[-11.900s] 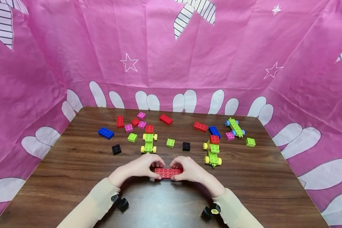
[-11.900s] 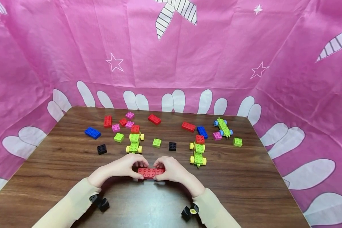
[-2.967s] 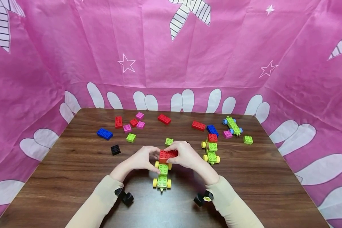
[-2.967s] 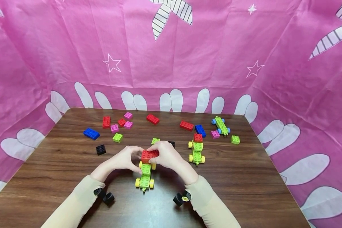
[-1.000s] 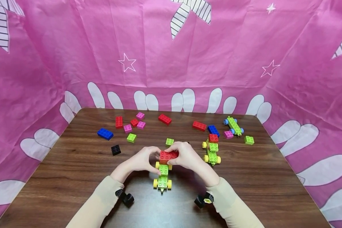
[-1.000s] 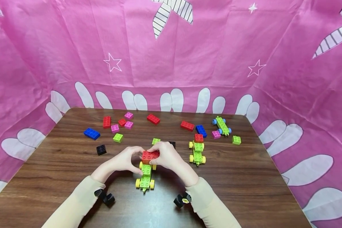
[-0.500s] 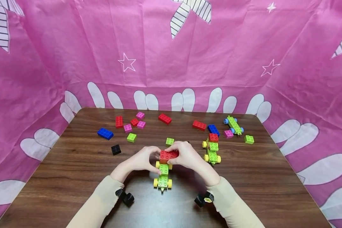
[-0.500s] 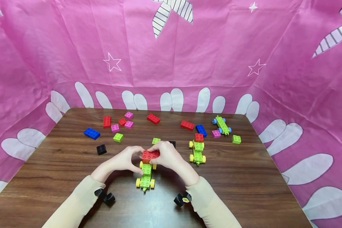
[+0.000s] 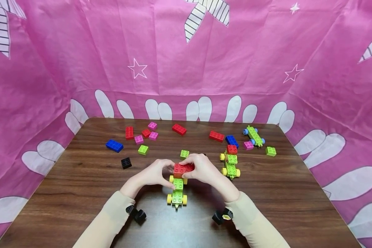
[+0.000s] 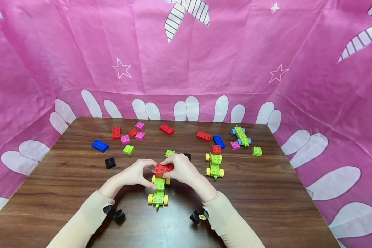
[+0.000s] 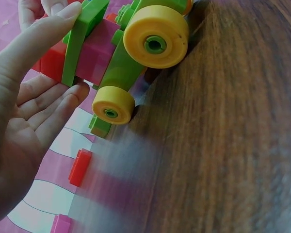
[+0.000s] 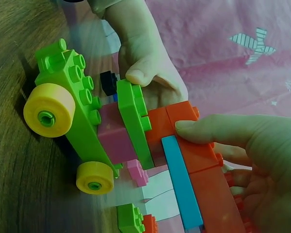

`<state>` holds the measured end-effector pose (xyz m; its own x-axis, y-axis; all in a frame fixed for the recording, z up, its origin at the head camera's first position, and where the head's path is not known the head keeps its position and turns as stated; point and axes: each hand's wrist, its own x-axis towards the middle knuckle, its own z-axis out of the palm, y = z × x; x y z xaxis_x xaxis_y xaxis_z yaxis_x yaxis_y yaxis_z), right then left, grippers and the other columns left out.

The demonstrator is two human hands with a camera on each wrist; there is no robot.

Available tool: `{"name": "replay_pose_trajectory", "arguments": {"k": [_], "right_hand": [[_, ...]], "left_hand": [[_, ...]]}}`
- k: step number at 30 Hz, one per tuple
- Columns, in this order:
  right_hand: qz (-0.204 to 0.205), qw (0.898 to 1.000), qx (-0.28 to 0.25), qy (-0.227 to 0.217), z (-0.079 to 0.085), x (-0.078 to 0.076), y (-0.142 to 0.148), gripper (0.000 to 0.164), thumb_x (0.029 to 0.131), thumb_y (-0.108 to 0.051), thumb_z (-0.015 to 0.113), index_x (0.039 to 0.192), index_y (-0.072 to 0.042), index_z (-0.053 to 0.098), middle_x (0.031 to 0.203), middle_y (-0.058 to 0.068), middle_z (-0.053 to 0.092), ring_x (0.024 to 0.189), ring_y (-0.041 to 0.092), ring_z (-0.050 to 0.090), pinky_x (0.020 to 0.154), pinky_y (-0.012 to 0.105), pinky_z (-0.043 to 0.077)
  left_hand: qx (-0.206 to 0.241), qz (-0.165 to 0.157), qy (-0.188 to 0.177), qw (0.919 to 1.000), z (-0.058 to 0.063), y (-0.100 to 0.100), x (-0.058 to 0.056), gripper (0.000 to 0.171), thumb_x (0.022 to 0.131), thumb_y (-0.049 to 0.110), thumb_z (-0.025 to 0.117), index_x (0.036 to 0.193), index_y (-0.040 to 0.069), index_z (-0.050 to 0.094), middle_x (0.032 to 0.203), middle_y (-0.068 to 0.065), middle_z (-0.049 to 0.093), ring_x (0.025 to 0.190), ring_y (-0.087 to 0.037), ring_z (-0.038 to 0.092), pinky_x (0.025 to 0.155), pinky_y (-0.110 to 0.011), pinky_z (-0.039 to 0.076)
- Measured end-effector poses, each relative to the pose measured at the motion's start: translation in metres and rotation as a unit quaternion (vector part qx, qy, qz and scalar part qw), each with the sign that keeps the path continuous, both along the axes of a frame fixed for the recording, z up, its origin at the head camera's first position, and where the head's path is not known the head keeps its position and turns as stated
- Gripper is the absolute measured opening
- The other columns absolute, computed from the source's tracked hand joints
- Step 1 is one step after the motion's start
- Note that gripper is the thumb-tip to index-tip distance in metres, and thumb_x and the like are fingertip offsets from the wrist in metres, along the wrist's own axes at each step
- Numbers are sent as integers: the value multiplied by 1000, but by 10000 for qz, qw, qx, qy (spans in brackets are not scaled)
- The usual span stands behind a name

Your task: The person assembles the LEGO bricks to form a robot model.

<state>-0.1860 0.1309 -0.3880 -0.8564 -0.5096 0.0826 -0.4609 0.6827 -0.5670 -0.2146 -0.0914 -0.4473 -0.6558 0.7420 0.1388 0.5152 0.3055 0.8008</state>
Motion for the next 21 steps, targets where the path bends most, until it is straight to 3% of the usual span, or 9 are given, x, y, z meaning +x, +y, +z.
{"name": "replay_pose_trajectory", "arguments": {"k": [21], "right_hand": [[-118,9999,23,64,-2,1,0,32,74,-16,83,105,-11,75,97,3,71,83,12,58,69,24,47]], "left_hand": [[-109,5,-154,9998,5,0,1,52,69,23,88,111,4,64,104,-5,68,98,-16,66,91,-29,52]]}}
